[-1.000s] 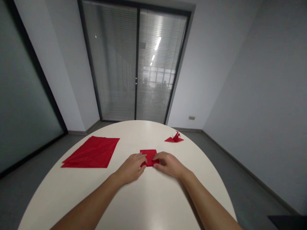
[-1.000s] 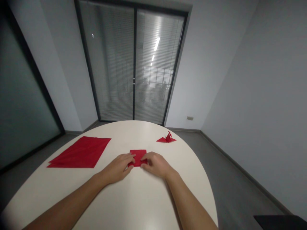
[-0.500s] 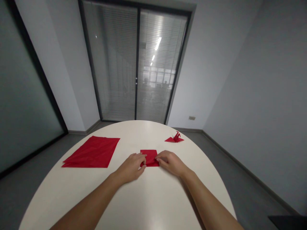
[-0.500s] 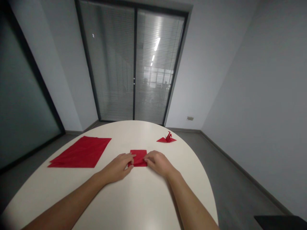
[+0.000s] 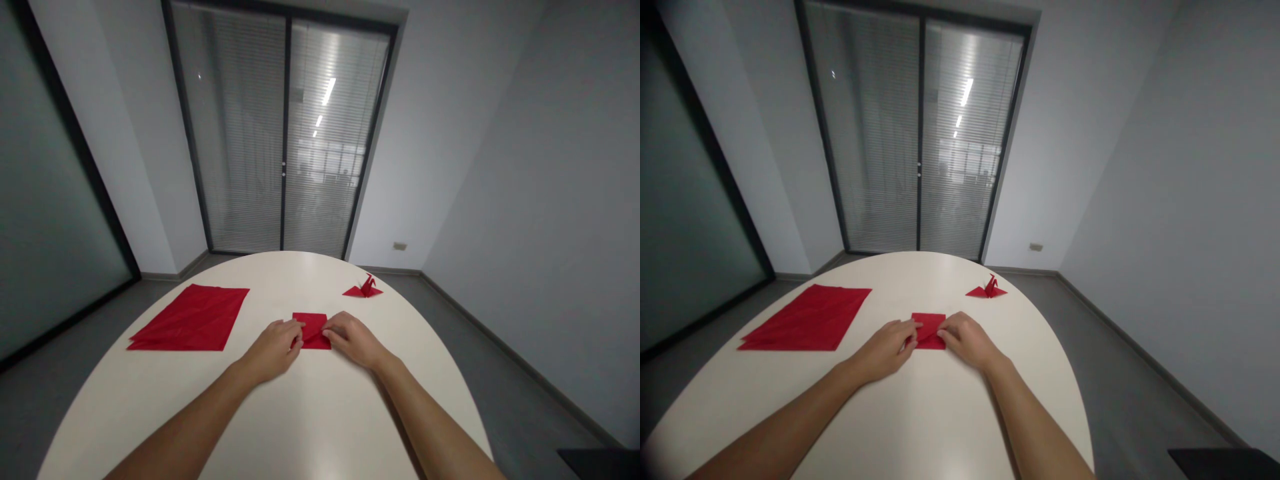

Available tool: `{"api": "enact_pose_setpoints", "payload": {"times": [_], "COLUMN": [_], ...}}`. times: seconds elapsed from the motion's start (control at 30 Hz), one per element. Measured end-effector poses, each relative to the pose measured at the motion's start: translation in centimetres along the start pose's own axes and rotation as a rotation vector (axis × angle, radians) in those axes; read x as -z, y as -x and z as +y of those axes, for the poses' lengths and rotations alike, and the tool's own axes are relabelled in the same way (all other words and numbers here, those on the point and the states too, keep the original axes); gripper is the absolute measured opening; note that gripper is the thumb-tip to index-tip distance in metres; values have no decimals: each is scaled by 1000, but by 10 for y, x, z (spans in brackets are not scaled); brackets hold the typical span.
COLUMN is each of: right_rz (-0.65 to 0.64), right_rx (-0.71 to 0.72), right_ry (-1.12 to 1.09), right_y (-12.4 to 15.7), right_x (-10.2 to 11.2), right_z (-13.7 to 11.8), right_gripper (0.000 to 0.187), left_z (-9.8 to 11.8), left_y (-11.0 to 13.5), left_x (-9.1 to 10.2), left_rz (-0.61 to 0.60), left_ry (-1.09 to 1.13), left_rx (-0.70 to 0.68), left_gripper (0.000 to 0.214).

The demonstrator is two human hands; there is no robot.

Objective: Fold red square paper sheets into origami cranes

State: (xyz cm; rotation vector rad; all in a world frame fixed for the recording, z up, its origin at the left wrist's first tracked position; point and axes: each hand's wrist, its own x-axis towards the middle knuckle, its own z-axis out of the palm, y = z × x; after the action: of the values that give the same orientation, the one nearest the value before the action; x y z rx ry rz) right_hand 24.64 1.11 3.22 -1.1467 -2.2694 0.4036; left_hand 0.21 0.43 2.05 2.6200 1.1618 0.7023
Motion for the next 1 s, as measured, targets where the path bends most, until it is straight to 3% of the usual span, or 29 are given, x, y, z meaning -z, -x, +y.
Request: {"api": "enact_pose_setpoints", "payload": {"times": [0.33, 0.57, 0.8, 1.0], "right_rz": [95, 130, -13, -24], "right_rx": [-158, -83, 62, 33], "right_ry": [27, 49, 149, 135], "right_y": [-5, -7, -6, -4], "right_x": [-22, -22, -13, -17], "right_z": [4, 4, -11, -7], "right_gripper": [24, 17, 21, 31], "left_z": [5, 4, 8, 12], "left_y": [-4, -4, -1, 1], "left_x": [-8, -8, -6, -1], "left_rz": [51, 12, 41, 20], "left_ry": [-21, -77, -112, -76], "left_rx": [42, -20, -27, -96], "left_gripper": [22, 28, 27, 25]}}
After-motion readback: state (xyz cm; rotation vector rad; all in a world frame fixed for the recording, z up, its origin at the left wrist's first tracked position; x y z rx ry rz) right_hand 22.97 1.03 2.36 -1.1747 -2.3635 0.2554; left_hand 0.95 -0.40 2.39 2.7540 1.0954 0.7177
